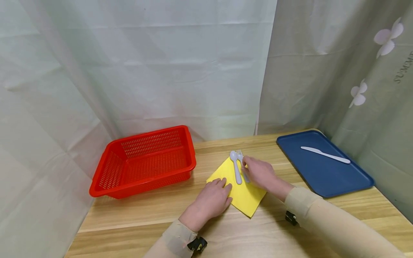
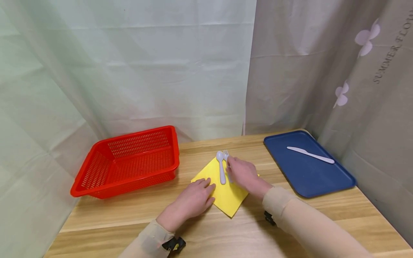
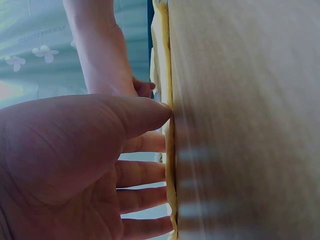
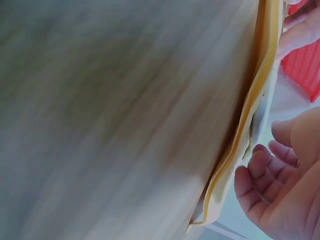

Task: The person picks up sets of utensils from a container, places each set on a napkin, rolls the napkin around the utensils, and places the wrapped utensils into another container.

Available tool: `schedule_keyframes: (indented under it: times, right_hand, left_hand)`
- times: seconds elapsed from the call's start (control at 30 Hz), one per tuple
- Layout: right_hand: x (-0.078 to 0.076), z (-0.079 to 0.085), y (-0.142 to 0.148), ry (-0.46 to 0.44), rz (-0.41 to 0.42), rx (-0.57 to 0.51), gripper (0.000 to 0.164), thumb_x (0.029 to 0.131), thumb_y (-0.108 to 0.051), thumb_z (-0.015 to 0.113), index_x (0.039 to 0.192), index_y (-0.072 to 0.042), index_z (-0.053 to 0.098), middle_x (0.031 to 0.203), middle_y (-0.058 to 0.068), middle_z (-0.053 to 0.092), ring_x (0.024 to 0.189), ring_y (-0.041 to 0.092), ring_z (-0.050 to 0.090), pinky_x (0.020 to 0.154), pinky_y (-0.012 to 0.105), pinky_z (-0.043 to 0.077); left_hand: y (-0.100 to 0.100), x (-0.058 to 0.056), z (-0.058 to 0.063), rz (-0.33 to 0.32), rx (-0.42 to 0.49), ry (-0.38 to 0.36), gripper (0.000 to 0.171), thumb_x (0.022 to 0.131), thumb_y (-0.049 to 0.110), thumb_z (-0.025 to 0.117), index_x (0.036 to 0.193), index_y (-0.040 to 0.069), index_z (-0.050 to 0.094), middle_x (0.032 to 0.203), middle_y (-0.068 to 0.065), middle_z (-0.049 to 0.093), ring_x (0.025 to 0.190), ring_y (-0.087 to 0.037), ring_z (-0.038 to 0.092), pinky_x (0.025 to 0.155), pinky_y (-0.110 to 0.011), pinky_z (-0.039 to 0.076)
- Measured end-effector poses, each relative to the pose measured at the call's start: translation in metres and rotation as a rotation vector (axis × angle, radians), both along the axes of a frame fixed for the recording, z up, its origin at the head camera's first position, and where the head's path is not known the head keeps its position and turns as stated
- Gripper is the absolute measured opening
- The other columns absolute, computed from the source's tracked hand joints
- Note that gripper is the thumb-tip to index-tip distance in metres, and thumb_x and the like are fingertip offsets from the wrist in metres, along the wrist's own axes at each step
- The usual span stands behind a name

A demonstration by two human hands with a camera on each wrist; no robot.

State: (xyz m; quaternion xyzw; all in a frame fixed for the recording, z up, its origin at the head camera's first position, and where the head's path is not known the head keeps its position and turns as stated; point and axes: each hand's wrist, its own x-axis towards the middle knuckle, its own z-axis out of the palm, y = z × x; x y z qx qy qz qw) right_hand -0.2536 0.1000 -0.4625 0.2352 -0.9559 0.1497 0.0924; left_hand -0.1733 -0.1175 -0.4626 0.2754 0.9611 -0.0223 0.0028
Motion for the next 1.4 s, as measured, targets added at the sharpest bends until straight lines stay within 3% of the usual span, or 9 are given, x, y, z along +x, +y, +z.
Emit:
schedule_keyframes:
  times: [0.3,0.6,1.0,1.4]
  right_hand:
    - [0.008,0.003,0.004,0.129,0.005,0.071,0.025,0.103,-0.022,0.082,0.119,-0.007,0.07,0.098,0.005,0.068,0.079,0.023,0.06,0.062,0.038,0.055]
    - [0.013,0.004,0.018,0.137,-0.014,0.078,0.038,0.102,-0.026,0.082,0.132,-0.004,0.071,0.12,0.012,0.075,0.105,0.033,0.07,0.084,0.049,0.064]
    - [0.017,0.009,0.033,0.141,-0.012,0.103,0.051,0.103,-0.03,0.081,0.144,-0.004,0.067,0.135,0.016,0.072,0.122,0.04,0.07,0.097,0.056,0.061]
    - [0.018,0.012,0.049,0.125,-0.003,0.13,0.062,0.106,-0.033,0.077,0.155,0.0,0.059,0.152,0.023,0.062,0.141,0.045,0.059,0.113,0.064,0.051]
  left_hand:
    - [0.0,-0.001,0.0,-0.008,-0.008,0.025,0.048,0.107,0.039,0.073,0.146,0.01,0.071,0.151,-0.017,0.065,0.138,-0.034,0.063,0.118,-0.048,0.051]
    - [0.0,0.0,0.001,-0.011,-0.009,0.028,0.048,0.107,0.038,0.073,0.146,0.01,0.071,0.15,-0.017,0.066,0.137,-0.034,0.063,0.116,-0.048,0.052]
    - [0.0,0.0,0.002,-0.011,-0.005,0.035,0.047,0.107,0.038,0.073,0.145,0.01,0.071,0.15,-0.017,0.066,0.137,-0.034,0.063,0.116,-0.048,0.052]
    - [0.001,0.0,0.002,0.001,-0.002,0.011,0.048,0.107,0.037,0.072,0.147,0.01,0.07,0.152,-0.017,0.064,0.139,-0.034,0.061,0.118,-0.048,0.05]
